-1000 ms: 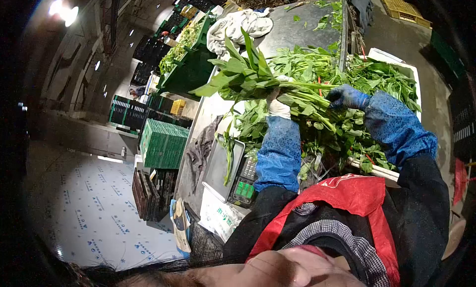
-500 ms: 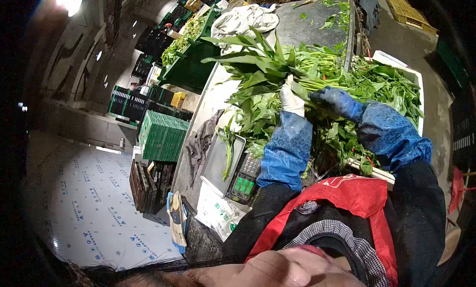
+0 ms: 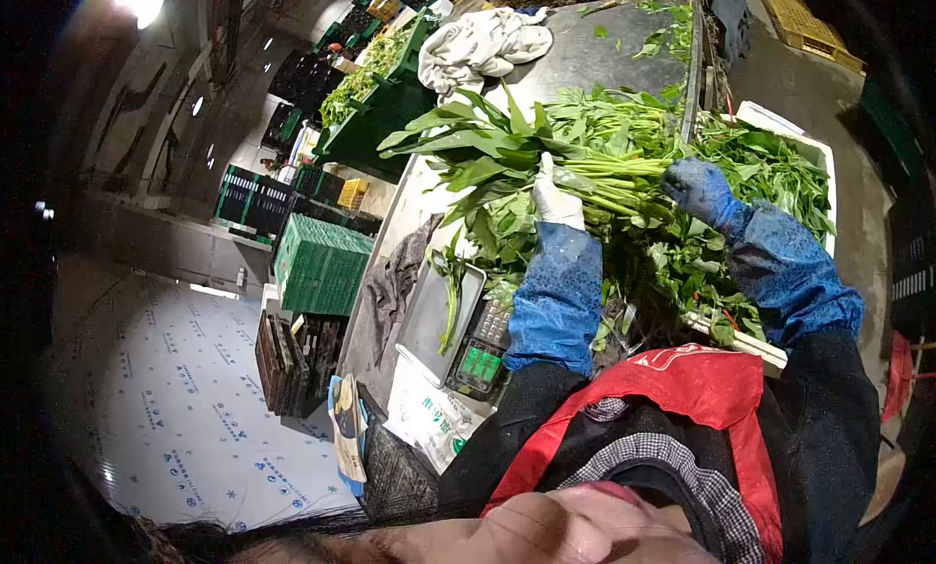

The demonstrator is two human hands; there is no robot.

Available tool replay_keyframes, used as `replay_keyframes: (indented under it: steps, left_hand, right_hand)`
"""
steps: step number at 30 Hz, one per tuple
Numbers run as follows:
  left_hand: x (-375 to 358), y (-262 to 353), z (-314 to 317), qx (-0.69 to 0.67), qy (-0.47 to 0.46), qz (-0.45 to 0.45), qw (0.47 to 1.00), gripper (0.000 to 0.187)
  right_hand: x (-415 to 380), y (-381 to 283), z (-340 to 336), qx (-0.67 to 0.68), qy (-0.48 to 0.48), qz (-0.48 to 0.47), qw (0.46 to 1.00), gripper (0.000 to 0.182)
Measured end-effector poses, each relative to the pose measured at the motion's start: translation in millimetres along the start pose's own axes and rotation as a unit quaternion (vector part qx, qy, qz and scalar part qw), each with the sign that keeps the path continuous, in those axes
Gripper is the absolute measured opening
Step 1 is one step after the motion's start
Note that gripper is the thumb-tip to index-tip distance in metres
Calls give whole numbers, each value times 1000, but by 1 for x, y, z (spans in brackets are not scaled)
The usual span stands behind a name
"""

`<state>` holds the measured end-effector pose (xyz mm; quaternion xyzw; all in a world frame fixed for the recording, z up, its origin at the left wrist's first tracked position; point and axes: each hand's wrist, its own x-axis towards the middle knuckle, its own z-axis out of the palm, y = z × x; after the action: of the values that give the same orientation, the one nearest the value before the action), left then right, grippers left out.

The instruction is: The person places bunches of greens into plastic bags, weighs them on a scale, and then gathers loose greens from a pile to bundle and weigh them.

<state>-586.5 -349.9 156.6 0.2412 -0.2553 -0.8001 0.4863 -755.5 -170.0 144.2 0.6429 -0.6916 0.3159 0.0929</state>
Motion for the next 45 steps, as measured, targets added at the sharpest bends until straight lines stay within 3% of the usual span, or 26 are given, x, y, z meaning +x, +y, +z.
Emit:
replay_keyframes:
  steps: [2,3,5,6,8,9,11,12,14,15,17,18,19,21,23,26,27,29,30,33,35,39,41,42,44,45]
  left_hand:
    - [0,-15,5,-29,-16,-27,999,20]
    - [0,-28,10,30,40,41,998,20]
    - [-8,-33,21,-31,-1,14,999,23]
    - [-16,-28,27,3,27,52,998,25]
    - [-5,-24,19,58,73,101,991,34]
    - [8,-23,1,32,60,88,994,36]
    - [6,-3,2,0,59,54,997,39]
    - [-4,6,10,-2,73,61,996,38]
    - [4,5,3,-4,66,54,996,37]
    - [8,4,-1,-7,58,47,997,36]
    - [5,-3,1,-12,42,18,999,33]
    - [13,-14,-5,-18,27,18,999,32]
    - [5,-19,4,-15,44,0,999,30]
    - [-12,-29,23,-31,45,61,997,27]
    - [0,-30,8,-22,31,24,999,23]
    - [5,-20,-4,-18,67,14,997,23]
    - [4,-14,-7,-40,60,-1,997,22]
    - [0,1,-4,-43,58,25,997,22]
    - [-3,8,-3,-40,48,35,997,23]
    - [0,13,-4,-36,54,57,996,25]
    - [-3,10,5,-40,46,34,998,27]
    - [3,-14,8,28,102,121,987,34]
    - [-4,-14,14,28,100,118,988,35]
    - [-6,-14,15,26,100,116,988,35]
    - [-7,-3,9,-24,58,23,998,40]
    - [-6,2,8,-45,55,-14,997,42]
  right_hand:
    - [7,-21,16,39,90,-30,995,20]
    - [8,-20,27,18,61,-35,997,24]
    - [9,-16,43,268,16,0,963,23]
    - [6,-17,40,297,-23,110,948,22]
    - [0,10,44,241,-4,148,959,21]
    - [-9,21,41,247,-43,169,953,21]
    - [-27,35,23,19,-89,172,981,22]
    - [-34,52,23,-32,-142,179,973,30]
    - [-34,43,4,-74,-87,142,983,44]
    - [-22,31,-6,-36,-138,220,965,61]
    - [-11,24,4,112,-38,218,969,71]
    - [-2,19,9,156,-48,252,954,76]
    - [2,11,16,136,-44,259,955,77]
    - [6,8,34,145,-50,288,945,68]
    - [2,17,32,343,-91,279,892,55]
    - [-20,53,63,403,-17,372,836,36]
    - [-26,61,52,392,-72,433,808,31]
    - [-41,83,56,274,-49,368,887,30]
    - [-45,83,42,200,-111,413,882,32]
    - [-49,81,35,56,-68,341,936,37]
    - [-30,55,19,59,18,181,982,47]
    - [11,-19,-19,-51,103,-31,993,49]
    - [3,16,9,54,-158,36,985,40]
    - [-2,24,16,117,-57,-13,991,26]
    - [-11,43,30,301,39,124,945,16]
    - [-17,42,33,301,69,154,938,14]
